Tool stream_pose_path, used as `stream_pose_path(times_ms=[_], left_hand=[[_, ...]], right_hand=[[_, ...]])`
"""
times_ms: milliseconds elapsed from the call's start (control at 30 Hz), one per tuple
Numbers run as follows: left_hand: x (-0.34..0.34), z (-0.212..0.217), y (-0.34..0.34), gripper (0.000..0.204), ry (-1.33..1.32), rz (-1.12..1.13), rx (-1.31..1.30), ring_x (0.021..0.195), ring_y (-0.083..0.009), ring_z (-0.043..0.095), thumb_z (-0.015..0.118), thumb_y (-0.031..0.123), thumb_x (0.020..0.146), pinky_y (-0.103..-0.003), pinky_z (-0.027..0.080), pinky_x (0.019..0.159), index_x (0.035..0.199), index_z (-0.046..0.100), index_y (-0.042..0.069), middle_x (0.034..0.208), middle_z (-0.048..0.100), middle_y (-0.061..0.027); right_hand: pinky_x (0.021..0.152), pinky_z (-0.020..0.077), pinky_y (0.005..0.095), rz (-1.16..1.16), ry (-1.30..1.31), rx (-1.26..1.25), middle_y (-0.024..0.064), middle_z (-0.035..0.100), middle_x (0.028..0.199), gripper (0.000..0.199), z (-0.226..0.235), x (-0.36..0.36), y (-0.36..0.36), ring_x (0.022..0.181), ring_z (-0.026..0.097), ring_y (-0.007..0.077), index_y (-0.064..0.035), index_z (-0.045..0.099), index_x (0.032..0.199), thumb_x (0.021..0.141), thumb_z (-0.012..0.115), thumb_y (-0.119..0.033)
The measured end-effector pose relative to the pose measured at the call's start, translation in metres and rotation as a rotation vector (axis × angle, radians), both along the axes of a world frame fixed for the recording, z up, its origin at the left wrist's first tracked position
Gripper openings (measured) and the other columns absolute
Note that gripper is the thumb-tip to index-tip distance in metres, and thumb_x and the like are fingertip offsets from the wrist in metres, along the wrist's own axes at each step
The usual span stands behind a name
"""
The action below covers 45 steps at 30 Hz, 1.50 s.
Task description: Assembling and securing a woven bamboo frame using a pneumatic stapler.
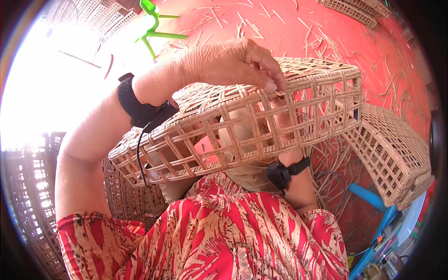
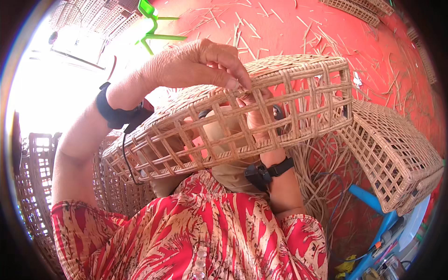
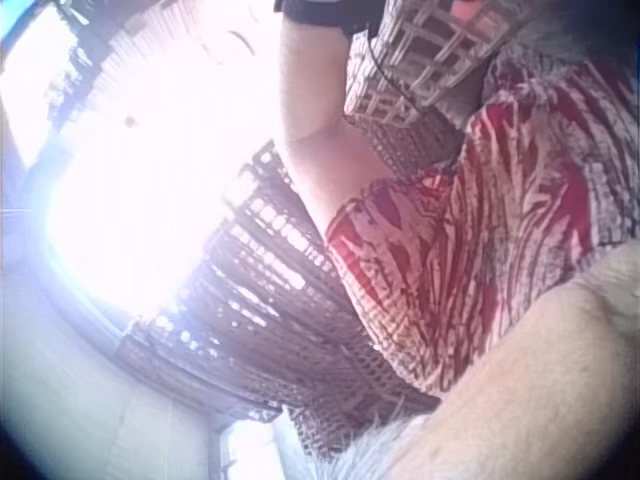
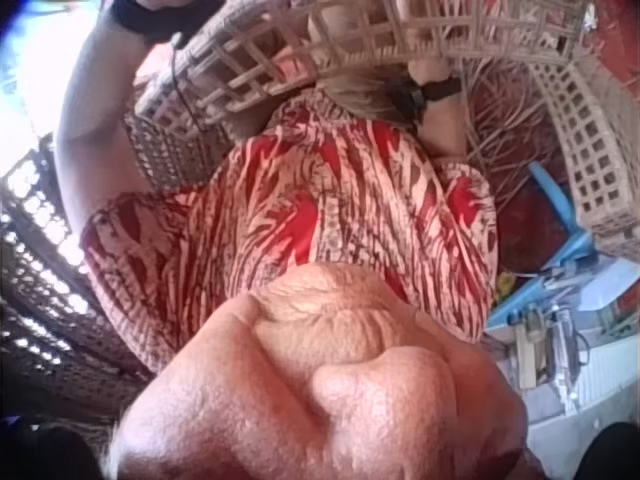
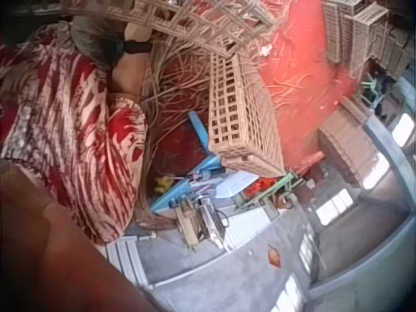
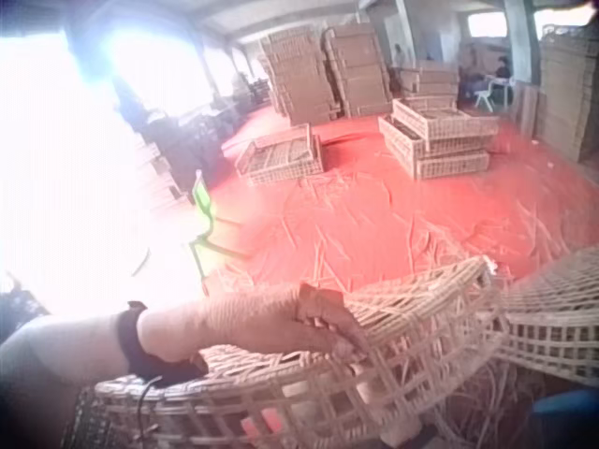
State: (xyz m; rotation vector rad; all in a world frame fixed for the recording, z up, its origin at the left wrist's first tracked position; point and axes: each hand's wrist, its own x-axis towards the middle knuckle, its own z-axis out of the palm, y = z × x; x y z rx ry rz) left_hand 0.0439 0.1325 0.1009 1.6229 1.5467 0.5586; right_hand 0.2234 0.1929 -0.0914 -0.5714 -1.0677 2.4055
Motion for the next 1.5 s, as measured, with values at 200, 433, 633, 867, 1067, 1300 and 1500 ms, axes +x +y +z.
stream_pose_path(times_ms=[200, 433, 633, 867, 1067, 1300, 1500], left_hand=[[0.003, -0.002, -0.009, 0.019, -0.176, 0.081, -0.066, 0.081, -0.0106, 0.054, 0.062, 0.022, 0.093, -0.027, 0.044, 0.074, 0.098, 0.067, 0.004, 0.084, 0.059, 0.0008], [-0.002, 0.007, -0.013, 0.021, -0.343, 0.227, -0.293, 0.078, -0.0098, 0.058, 0.061, 0.022, 0.093, -0.026, 0.046, 0.072, 0.091, 0.063, 0.001, 0.081, 0.060, 0.0006], [-0.003, 0.020, -0.002, 0.027, -0.041, 0.125, -0.291, 0.075, -0.0138, 0.063, 0.068, 0.026, 0.085, -0.030, 0.051, 0.069, 0.087, 0.063, -0.001, 0.078, 0.062, -0.0048], [-0.001, 0.030, 0.009, 0.021, 0.222, -0.097, -0.184, 0.079, -0.0181, 0.061, 0.068, 0.019, 0.079, -0.034, 0.048, 0.071, 0.083, 0.062, -0.001, 0.081, 0.060, -0.0077], [0.004, 0.039, 0.025, 0.016, 0.357, -0.391, -0.043, 0.083, -0.0270, 0.059, 0.063, 0.014, 0.078, -0.037, 0.048, 0.078, 0.084, 0.059, 0.000, 0.082, 0.058, -0.0104], [0.032, 0.082, 0.040, 0.014, 0.654, -0.471, -0.414, 0.059, -0.0110, 0.056, 0.054, 0.011, 0.091, -0.025, 0.048, 0.057, 0.082, 0.061, 0.001, 0.065, 0.057, -0.0051], [0.036, 0.020, -0.023, 0.019, 0.576, 0.073, 0.350, 0.091, -0.0335, 0.061, 0.060, 0.014, 0.084, -0.042, 0.048, 0.081, 0.096, 0.056, 0.000, 0.092, 0.059, -0.0150]], right_hand=[[0.055, 0.0428, 0.0211, 0.025, 0.030, -0.021, -0.0014, 0.061, 0.082, 0.030, 0.010, 0.001, -0.010, 0.068, 0.054, 0.0067, -0.0083, 0.060, 0.111, 0.087, 0.072, -0.020], [0.056, 0.0432, 0.0212, 0.037, 0.071, -0.010, -0.0022, 0.061, 0.081, 0.033, 0.021, -0.005, -0.013, 0.069, 0.054, 0.0062, -0.0081, 0.062, 0.114, 0.086, 0.074, -0.021], [0.058, 0.0436, 0.0212, 0.059, 0.121, -0.001, -0.0027, 0.061, 0.080, 0.035, 0.031, -0.012, -0.019, 0.069, 0.054, 0.0058, -0.0080, 0.062, 0.116, 0.085, 0.075, -0.021], [0.055, 0.0417, 0.0197, 0.072, 0.144, -0.052, -0.0022, 0.060, 0.081, 0.038, 0.011, -0.017, -0.018, 0.066, 0.053, 0.0061, -0.0068, 0.061, 0.118, 0.084, 0.076, -0.017], [0.055, 0.0415, 0.0208, 0.048, -0.028, -0.120, -0.0012, 0.061, 0.082, 0.034, 0.013, -0.016, -0.020, 0.065, 0.053, 0.0069, -0.0052, 0.061, 0.114, 0.084, 0.075, -0.014], [0.055, 0.0417, 0.0208, 0.029, -0.008, -0.103, -0.0010, 0.061, 0.082, 0.033, -0.008, -0.014, -0.024, 0.065, 0.053, 0.0069, -0.0052, 0.061, 0.112, 0.084, 0.075, -0.014], [0.055, 0.0419, 0.0208, -0.002, 0.023, -0.095, -0.0008, 0.061, 0.082, 0.031, -0.030, -0.019, -0.016, 0.066, 0.054, 0.0070, -0.0052, 0.061, 0.111, 0.084, 0.074, -0.013]])
